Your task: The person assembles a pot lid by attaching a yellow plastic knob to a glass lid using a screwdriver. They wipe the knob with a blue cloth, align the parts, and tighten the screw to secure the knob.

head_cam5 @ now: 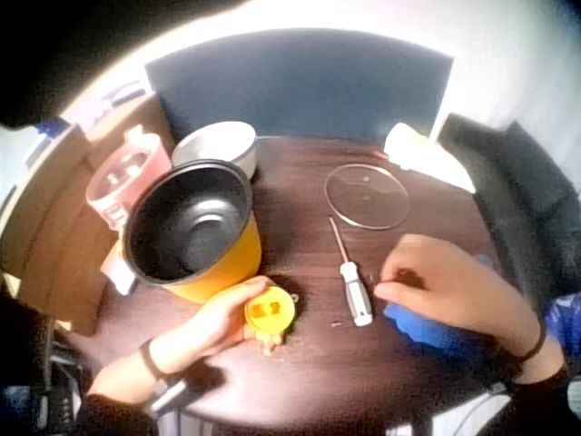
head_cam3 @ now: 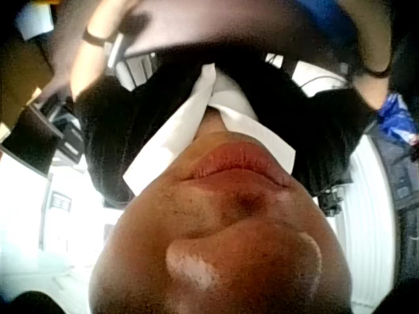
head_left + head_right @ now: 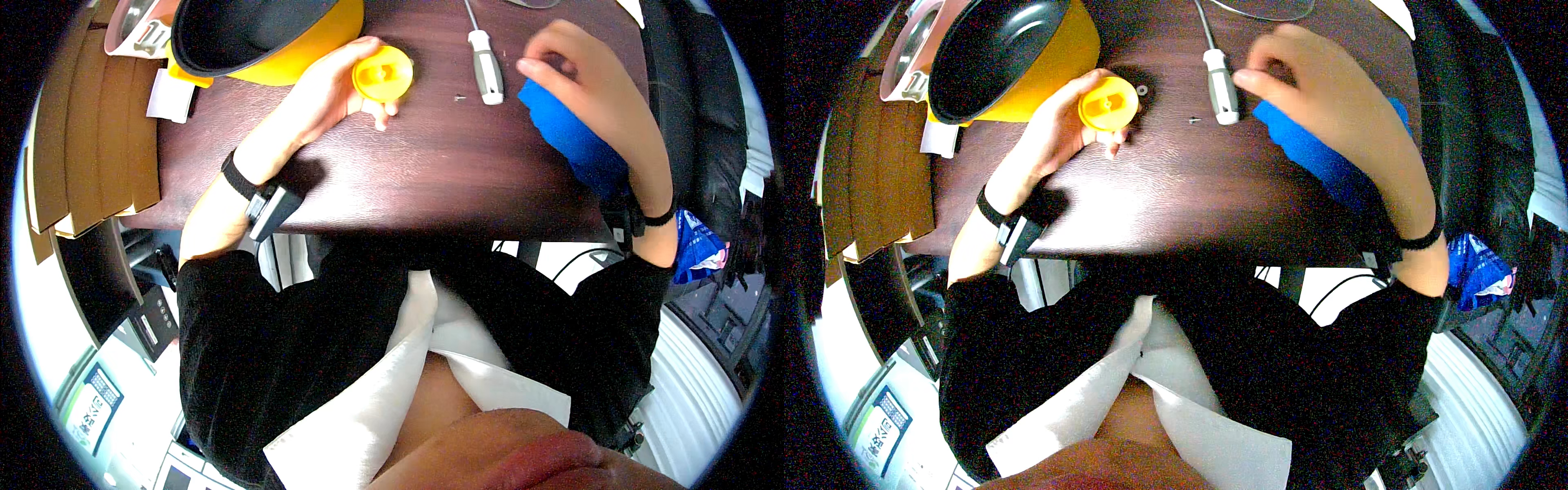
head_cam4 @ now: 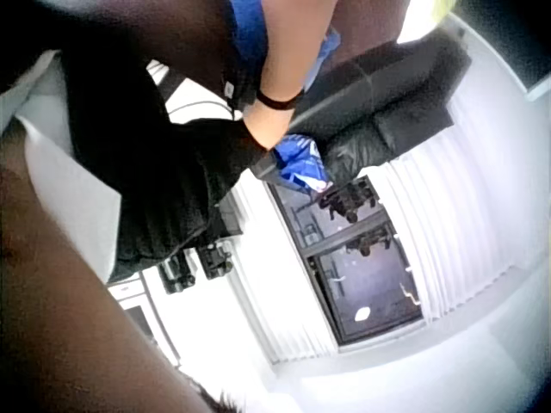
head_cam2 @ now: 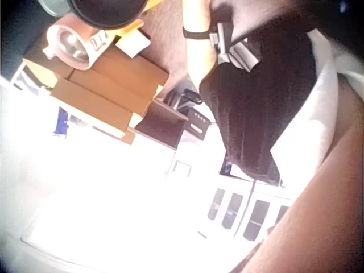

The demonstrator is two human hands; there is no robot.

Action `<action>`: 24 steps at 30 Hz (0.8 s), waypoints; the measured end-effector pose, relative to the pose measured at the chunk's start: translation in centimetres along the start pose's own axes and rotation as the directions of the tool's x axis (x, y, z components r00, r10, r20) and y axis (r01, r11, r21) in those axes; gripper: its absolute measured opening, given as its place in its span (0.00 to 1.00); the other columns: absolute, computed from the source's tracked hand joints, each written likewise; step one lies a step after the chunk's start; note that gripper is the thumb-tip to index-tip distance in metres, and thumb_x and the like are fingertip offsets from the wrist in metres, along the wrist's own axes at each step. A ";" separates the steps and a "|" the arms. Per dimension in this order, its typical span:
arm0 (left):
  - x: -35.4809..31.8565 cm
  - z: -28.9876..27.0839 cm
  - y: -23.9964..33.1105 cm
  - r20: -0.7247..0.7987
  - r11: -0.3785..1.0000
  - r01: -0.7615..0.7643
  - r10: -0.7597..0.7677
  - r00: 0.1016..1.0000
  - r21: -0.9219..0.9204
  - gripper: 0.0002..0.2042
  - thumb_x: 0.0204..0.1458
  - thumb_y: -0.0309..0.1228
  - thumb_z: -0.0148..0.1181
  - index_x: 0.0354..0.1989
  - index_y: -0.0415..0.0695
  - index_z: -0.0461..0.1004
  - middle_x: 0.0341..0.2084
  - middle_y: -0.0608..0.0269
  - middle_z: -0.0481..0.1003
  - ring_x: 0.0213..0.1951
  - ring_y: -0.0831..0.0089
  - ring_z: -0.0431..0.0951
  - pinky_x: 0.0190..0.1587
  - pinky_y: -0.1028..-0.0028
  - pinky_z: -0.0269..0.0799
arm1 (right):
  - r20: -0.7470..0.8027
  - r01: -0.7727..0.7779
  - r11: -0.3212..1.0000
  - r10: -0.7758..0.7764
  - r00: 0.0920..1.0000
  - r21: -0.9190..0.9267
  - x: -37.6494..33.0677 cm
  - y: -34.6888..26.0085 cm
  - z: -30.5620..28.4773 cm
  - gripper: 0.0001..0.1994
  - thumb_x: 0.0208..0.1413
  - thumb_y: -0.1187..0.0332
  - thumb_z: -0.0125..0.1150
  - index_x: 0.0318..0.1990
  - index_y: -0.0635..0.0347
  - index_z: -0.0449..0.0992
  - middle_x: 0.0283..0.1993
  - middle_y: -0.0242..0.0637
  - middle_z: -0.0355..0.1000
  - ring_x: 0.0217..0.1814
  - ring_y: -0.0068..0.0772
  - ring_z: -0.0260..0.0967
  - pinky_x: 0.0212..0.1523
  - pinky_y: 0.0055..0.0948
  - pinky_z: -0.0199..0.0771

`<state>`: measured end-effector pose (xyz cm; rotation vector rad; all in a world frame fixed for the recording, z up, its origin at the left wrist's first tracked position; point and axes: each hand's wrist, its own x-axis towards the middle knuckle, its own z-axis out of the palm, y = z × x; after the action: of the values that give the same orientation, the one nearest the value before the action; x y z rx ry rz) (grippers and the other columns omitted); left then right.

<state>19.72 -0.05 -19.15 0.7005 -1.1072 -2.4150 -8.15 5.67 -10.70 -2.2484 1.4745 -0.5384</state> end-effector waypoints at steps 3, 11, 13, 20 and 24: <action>-0.2 -0.2 -0.1 0.012 1.000 -0.001 0.001 1.000 0.008 0.18 0.58 0.44 0.38 0.42 0.41 0.64 0.30 0.53 0.72 0.29 0.64 0.75 0.28 0.69 0.73 | 0.141 0.124 0.989 -0.112 0.984 -0.085 3.3 -1.0 2.1 0.09 0.46 0.65 0.58 0.28 0.62 0.70 0.28 0.43 0.70 0.31 0.43 0.69 0.33 0.35 0.69; -0.2 -0.6 -0.3 0.062 0.998 -0.023 0.027 0.998 -0.063 0.16 0.59 0.42 0.38 0.43 0.42 0.63 0.31 0.53 0.72 0.32 0.64 0.75 0.29 0.68 0.74 | 0.182 0.257 0.951 -0.225 0.957 -0.170 7.5 -0.2 9.1 0.08 0.47 0.67 0.56 0.31 0.62 0.71 0.31 0.45 0.71 0.34 0.47 0.71 0.35 0.41 0.71; -0.2 -0.7 -0.4 0.087 0.996 -0.027 0.034 0.996 -0.082 0.16 0.59 0.42 0.38 0.43 0.42 0.63 0.32 0.53 0.72 0.32 0.63 0.75 0.29 0.68 0.74 | 0.158 0.267 0.941 -0.237 0.959 -0.208 7.7 0.0 9.4 0.06 0.47 0.69 0.54 0.30 0.62 0.71 0.29 0.44 0.72 0.32 0.47 0.71 0.33 0.42 0.72; 0.0 -0.6 -0.6 0.107 0.989 -0.036 0.052 0.993 -0.144 0.18 0.59 0.43 0.37 0.44 0.41 0.63 0.32 0.53 0.72 0.32 0.63 0.75 0.31 0.67 0.74 | 0.137 0.031 0.993 -0.046 0.989 0.112 8.0 -0.6 5.5 0.08 0.49 0.66 0.55 0.29 0.61 0.74 0.24 0.40 0.72 0.25 0.33 0.71 0.26 0.28 0.68; 0.6 -0.2 -0.9 0.076 0.978 -0.075 0.092 0.993 -0.196 0.20 0.59 0.44 0.35 0.44 0.39 0.64 0.34 0.53 0.72 0.34 0.63 0.75 0.33 0.66 0.74 | 0.135 -0.069 0.936 0.023 0.991 0.346 6.2 -2.1 5.7 0.07 0.51 0.68 0.55 0.31 0.62 0.74 0.24 0.37 0.72 0.25 0.22 0.69 0.26 0.22 0.67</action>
<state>19.22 0.02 -20.14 0.4829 -0.8990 -2.4571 -1.25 1.40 -13.82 -1.9277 1.2513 -0.5784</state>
